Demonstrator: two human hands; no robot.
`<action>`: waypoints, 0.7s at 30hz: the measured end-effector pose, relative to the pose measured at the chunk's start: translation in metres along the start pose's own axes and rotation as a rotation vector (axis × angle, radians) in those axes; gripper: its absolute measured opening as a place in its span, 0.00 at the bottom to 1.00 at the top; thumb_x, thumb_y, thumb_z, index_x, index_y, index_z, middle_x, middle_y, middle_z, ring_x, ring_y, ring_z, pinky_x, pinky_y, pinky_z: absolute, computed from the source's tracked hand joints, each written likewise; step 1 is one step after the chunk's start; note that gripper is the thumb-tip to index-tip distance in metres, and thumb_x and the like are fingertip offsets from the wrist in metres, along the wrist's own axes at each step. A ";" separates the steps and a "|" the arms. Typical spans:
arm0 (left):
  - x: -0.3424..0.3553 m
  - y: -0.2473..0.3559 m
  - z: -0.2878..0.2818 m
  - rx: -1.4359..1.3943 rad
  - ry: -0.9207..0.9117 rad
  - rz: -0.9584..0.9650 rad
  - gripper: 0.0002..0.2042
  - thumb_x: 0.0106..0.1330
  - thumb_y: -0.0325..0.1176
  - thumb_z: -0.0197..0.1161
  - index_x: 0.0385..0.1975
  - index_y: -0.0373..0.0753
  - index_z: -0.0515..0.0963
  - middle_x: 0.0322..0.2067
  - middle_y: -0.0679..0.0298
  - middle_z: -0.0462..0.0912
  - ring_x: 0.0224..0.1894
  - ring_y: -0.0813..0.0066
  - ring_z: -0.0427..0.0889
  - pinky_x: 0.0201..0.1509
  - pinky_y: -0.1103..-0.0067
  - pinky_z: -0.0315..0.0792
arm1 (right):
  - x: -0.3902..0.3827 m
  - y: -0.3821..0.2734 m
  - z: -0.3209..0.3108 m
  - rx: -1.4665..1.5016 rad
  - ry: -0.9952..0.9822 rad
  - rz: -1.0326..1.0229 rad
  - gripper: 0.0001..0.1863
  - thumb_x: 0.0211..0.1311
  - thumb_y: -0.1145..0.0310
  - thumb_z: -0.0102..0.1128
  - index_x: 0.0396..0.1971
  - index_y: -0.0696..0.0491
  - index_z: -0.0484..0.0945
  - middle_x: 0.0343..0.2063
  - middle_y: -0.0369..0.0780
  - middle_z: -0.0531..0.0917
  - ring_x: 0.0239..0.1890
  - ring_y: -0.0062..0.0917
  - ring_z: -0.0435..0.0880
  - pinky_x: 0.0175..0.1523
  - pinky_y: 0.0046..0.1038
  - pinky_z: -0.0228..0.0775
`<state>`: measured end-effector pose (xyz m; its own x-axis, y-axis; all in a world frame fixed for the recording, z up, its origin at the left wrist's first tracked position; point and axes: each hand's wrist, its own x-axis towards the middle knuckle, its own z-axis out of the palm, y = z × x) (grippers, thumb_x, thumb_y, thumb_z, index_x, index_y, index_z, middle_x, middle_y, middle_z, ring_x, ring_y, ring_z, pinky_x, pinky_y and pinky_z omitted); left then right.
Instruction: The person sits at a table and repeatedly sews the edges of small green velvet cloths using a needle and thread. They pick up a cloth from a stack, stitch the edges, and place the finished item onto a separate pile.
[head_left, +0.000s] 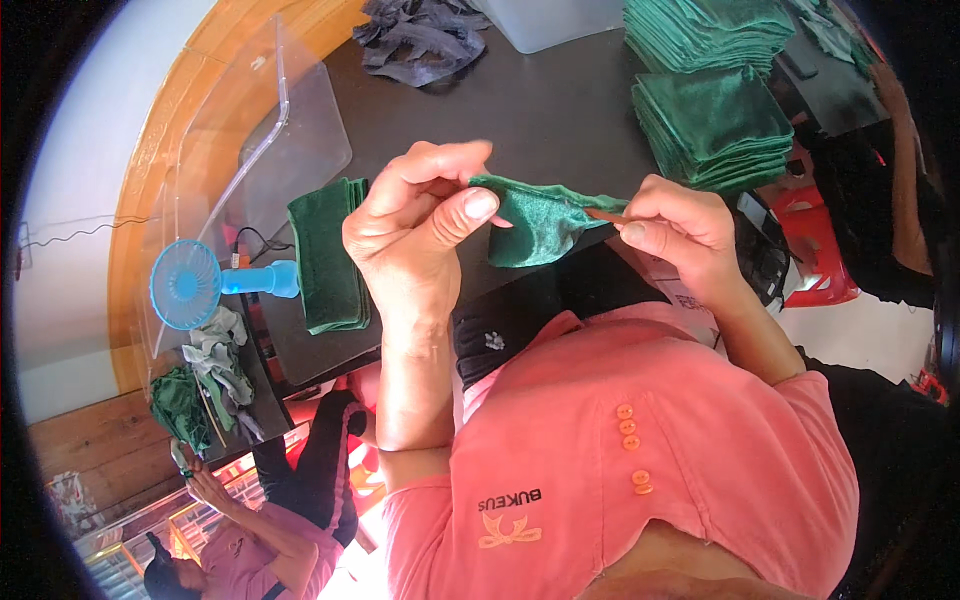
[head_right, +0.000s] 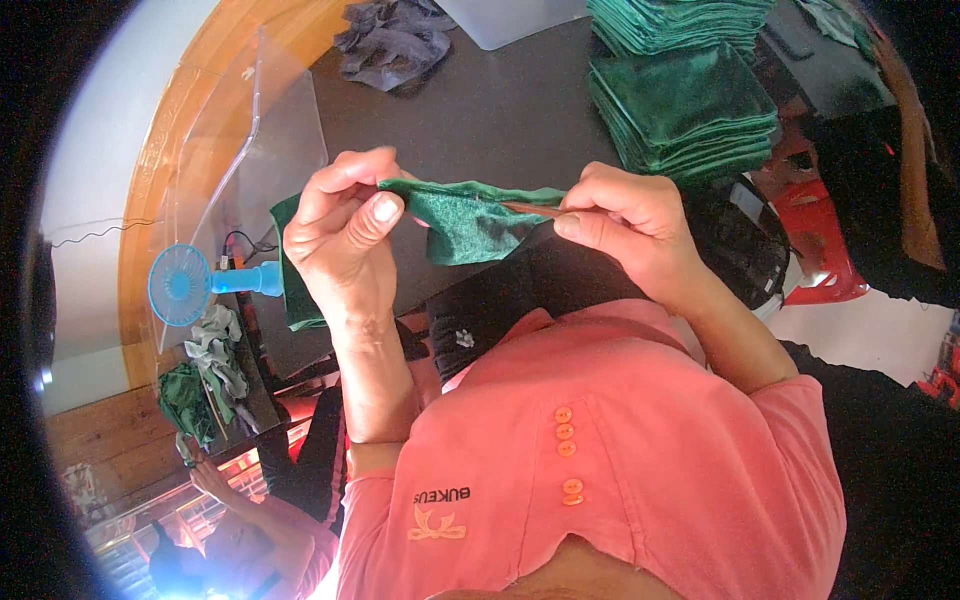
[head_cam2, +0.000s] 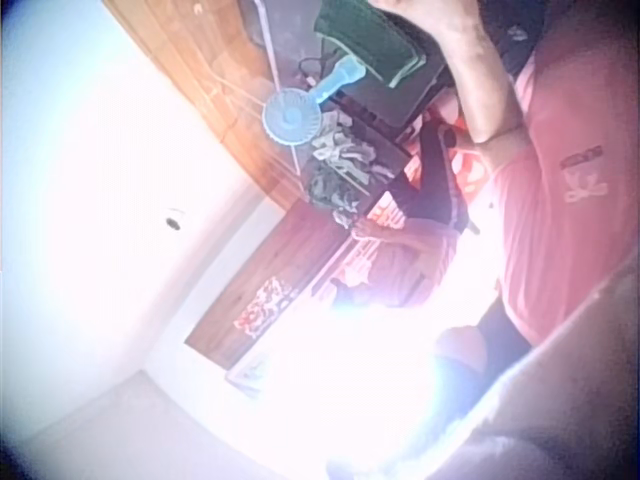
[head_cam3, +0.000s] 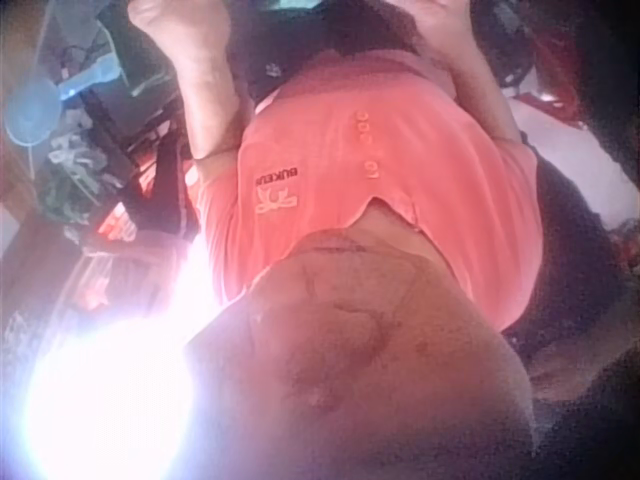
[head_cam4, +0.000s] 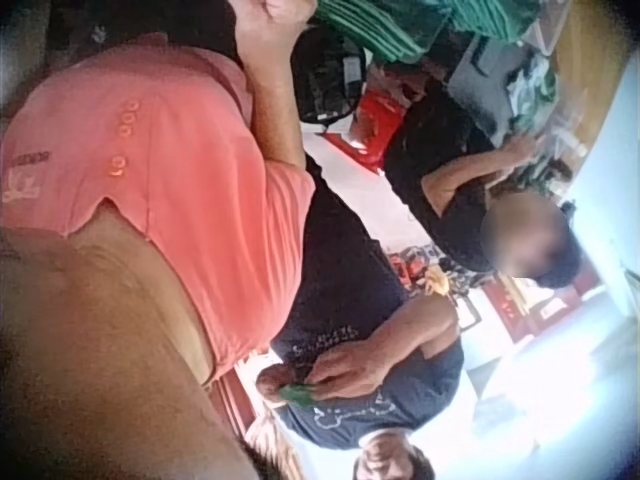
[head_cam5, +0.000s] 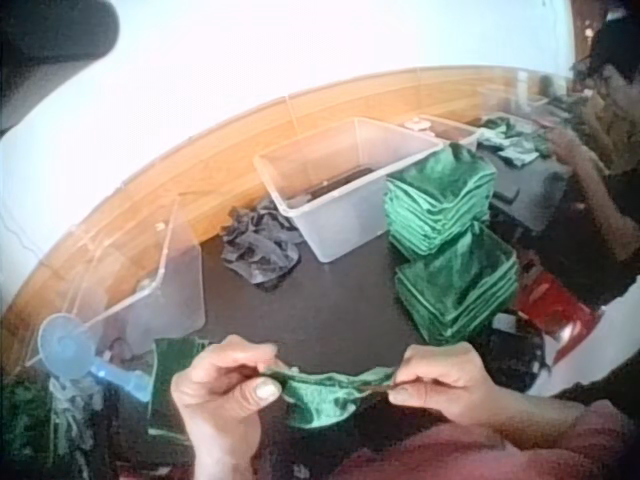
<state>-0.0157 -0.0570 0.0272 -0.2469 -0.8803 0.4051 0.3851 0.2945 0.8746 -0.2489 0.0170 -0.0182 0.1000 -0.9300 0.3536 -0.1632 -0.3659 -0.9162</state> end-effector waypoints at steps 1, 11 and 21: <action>0.002 0.001 0.001 -0.017 -0.005 0.008 0.14 0.51 0.17 0.69 0.39 0.28 0.80 0.30 0.59 0.79 0.29 0.75 0.78 0.29 0.79 0.80 | 0.000 0.001 0.001 0.022 0.011 -0.004 0.05 0.58 0.75 0.63 0.27 0.60 0.77 0.20 0.33 0.70 0.22 0.14 0.65 0.28 0.20 0.54; -0.003 -0.002 0.000 -0.043 0.022 0.045 0.10 0.52 0.20 0.69 0.35 0.30 0.81 0.32 0.56 0.79 0.33 0.72 0.78 0.34 0.78 0.77 | -0.001 0.003 0.008 -0.025 0.067 -0.088 0.04 0.57 0.76 0.64 0.28 0.60 0.78 0.20 0.35 0.71 0.21 0.17 0.67 0.27 0.21 0.55; -0.013 0.002 0.011 -0.017 -0.041 0.095 0.09 0.51 0.18 0.69 0.33 0.31 0.82 0.32 0.56 0.80 0.32 0.73 0.77 0.36 0.80 0.74 | -0.014 -0.001 0.009 -0.178 0.130 -0.261 0.05 0.54 0.78 0.65 0.30 0.60 0.77 0.21 0.37 0.73 0.21 0.21 0.69 0.26 0.22 0.58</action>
<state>-0.0213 -0.0412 0.0270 -0.2445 -0.8326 0.4970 0.4239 0.3691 0.8271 -0.2418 0.0305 -0.0240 0.0372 -0.7968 0.6032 -0.3189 -0.5815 -0.7485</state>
